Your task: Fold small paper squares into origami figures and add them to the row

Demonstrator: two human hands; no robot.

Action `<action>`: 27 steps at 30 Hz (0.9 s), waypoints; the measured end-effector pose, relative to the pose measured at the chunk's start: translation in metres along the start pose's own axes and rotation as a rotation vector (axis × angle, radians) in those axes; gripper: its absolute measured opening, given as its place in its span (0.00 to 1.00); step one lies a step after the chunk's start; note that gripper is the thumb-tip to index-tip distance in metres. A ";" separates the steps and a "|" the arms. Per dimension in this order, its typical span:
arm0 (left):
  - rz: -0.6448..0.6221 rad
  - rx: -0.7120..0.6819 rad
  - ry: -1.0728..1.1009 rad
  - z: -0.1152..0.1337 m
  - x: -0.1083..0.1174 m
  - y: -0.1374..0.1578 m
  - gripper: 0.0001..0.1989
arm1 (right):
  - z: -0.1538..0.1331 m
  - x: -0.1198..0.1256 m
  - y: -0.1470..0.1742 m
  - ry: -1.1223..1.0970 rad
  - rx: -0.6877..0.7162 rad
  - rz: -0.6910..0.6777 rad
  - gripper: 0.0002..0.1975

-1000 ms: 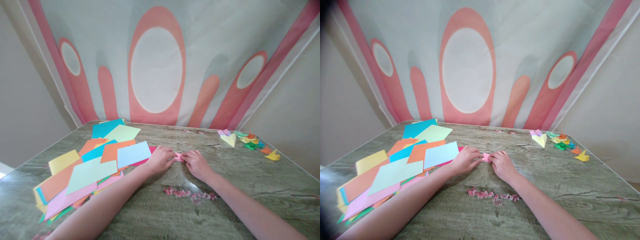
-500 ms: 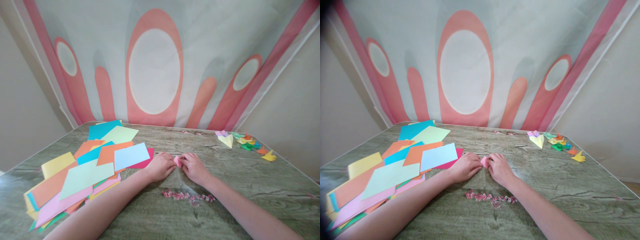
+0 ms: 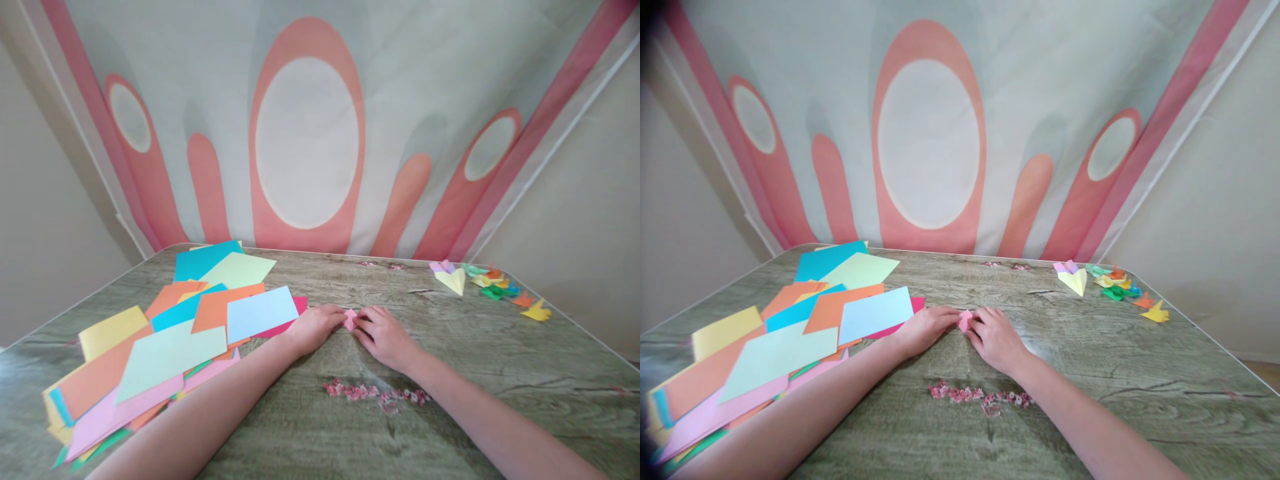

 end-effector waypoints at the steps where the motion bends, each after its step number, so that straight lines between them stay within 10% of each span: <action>1: -0.001 -0.014 0.012 0.001 -0.001 0.000 0.12 | -0.001 0.000 0.000 0.012 0.004 -0.002 0.10; 27: 0.069 0.113 0.219 -0.006 -0.001 -0.008 0.10 | 0.007 0.004 0.001 -0.104 0.149 -0.028 0.12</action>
Point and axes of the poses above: each hand's wrist, its own y-axis away from the middle knuckle, its own x-axis out of the back of the hand, z = x × y, the point moved 5 cm from there along -y, towards the middle knuckle, and after that the axes turned 13 degrees about -z, right-handed, at the moved point
